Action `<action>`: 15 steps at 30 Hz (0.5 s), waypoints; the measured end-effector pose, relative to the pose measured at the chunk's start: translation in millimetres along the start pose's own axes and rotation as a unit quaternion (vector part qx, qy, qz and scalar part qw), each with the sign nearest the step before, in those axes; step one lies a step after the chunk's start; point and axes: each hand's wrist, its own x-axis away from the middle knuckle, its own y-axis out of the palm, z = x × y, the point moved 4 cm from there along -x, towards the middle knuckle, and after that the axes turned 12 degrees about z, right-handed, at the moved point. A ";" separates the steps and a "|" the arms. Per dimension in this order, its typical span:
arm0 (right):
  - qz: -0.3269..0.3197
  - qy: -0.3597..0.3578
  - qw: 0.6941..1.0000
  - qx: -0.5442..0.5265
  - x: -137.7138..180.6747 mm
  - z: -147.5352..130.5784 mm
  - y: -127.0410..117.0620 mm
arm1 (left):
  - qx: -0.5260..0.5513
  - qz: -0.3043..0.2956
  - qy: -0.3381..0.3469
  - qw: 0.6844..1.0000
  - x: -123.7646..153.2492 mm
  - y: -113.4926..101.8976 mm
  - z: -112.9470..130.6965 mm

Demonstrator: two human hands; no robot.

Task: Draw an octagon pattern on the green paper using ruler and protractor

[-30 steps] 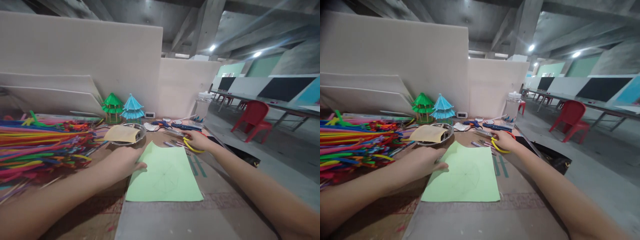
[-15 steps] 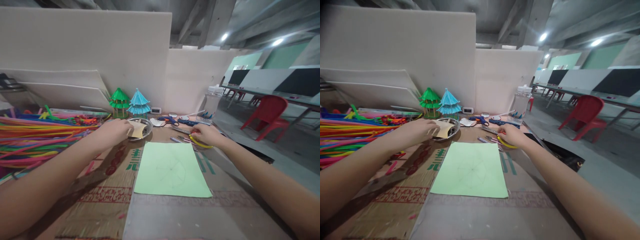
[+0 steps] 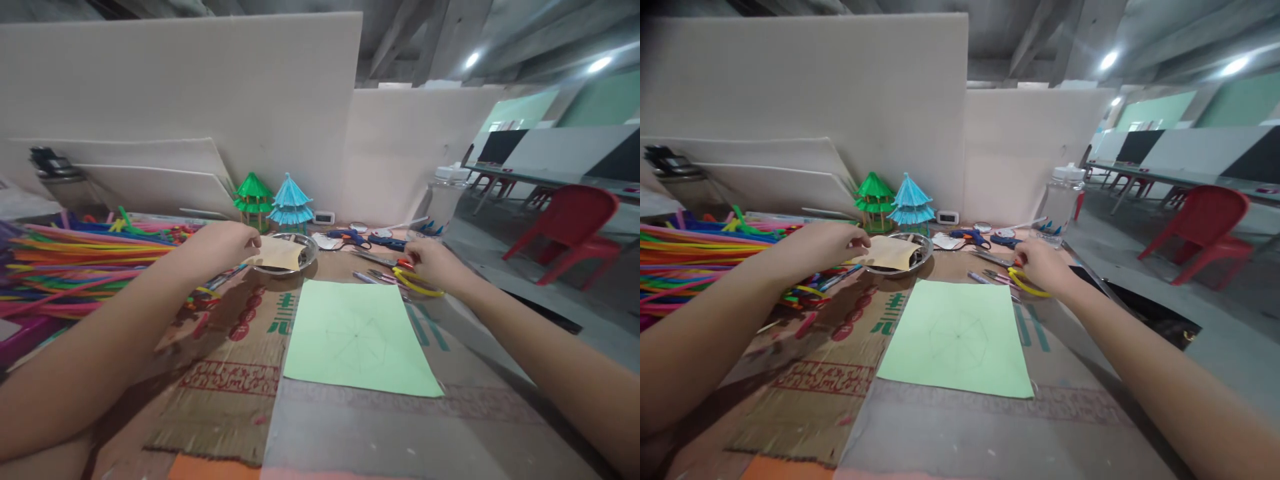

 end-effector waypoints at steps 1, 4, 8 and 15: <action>0.007 -0.004 1.000 -0.010 0.2 -3.0 -1.8 | 0.001 -0.008 -0.001 1.000 -0.1 1.8 0.4; 0.018 -0.006 0.999 -0.034 0.6 -10.4 -5.8 | 0.012 -0.009 0.016 1.000 0.6 5.4 11.2; 0.019 0.001 0.998 -0.055 0.3 -15.4 -8.4 | 0.038 0.018 0.071 0.997 4.9 4.9 38.8; 0.016 0.046 0.996 -0.080 4.8 -16.9 -9.6 | 0.074 -0.016 0.138 0.987 5.8 13.0 58.9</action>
